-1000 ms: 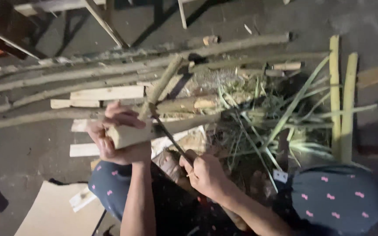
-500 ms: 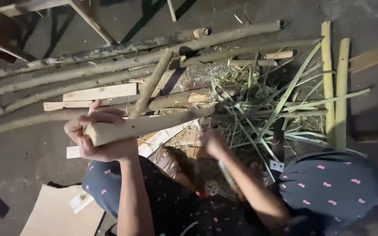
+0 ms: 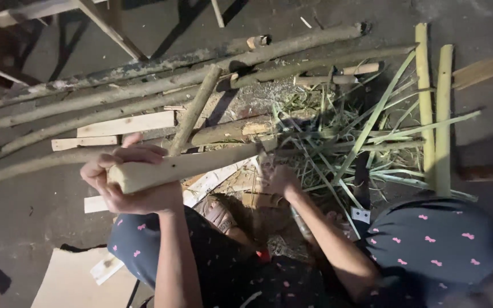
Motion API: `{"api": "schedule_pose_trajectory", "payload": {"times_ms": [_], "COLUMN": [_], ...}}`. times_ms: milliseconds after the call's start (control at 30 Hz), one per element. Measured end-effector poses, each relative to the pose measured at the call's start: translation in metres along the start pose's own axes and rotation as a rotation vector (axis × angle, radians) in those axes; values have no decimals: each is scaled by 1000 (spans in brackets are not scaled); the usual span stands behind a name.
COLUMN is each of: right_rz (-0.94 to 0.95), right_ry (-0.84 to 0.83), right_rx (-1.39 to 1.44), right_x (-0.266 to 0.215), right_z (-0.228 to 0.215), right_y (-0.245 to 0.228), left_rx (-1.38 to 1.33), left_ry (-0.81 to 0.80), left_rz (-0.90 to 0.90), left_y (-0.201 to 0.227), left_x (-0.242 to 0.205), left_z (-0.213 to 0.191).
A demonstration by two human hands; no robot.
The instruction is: Shaving bark off a wooden branch using a curved blade
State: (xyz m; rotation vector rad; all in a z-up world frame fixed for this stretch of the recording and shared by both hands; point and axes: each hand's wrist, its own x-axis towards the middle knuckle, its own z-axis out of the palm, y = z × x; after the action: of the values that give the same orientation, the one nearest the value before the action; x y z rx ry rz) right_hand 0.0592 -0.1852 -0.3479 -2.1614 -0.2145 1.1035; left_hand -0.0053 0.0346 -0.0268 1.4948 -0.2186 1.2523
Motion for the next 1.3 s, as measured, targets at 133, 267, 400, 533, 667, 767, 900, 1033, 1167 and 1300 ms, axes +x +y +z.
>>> {"api": "schedule_pose_trajectory", "payload": {"times_ms": [133,267,400,533,667,767,900,1033,1167,1300], "right_rz": [3,-173,-10,-272,-314,-257,-222,-340,-106,-496], "right_ry": [96,170,196,343,268,299,435,364,394,483], "right_rx": [1319,108,34,-120,152,182,-261,-163,57,-354], "right_x": [-54,-70,-24,-146,-183,-104,-118,-161,-72,-162], "right_z": [-20,-33,9,-23,-46,-35,-19,-39,-38,-43], "right_y": [-55,-35,29,-88,-128,-42,-55,-104,-19,-93], "left_rx": [-146,-223,-214,-273,-367,-358,-365,-413,-434,-429], "left_ry": [167,263,236,283,237,211,258,191,49,100], "left_rz": [-76,-270,-354,-392,-461,-461,-385,-379,-324,-351], "left_y": [-32,-24,-47,-58,5,27,17,27,42,41], "left_x": [-36,-52,-69,-68,-23,2,-1,9,29,31], "left_z": [36,86,76,58,64,37,20,17,23,25]}}
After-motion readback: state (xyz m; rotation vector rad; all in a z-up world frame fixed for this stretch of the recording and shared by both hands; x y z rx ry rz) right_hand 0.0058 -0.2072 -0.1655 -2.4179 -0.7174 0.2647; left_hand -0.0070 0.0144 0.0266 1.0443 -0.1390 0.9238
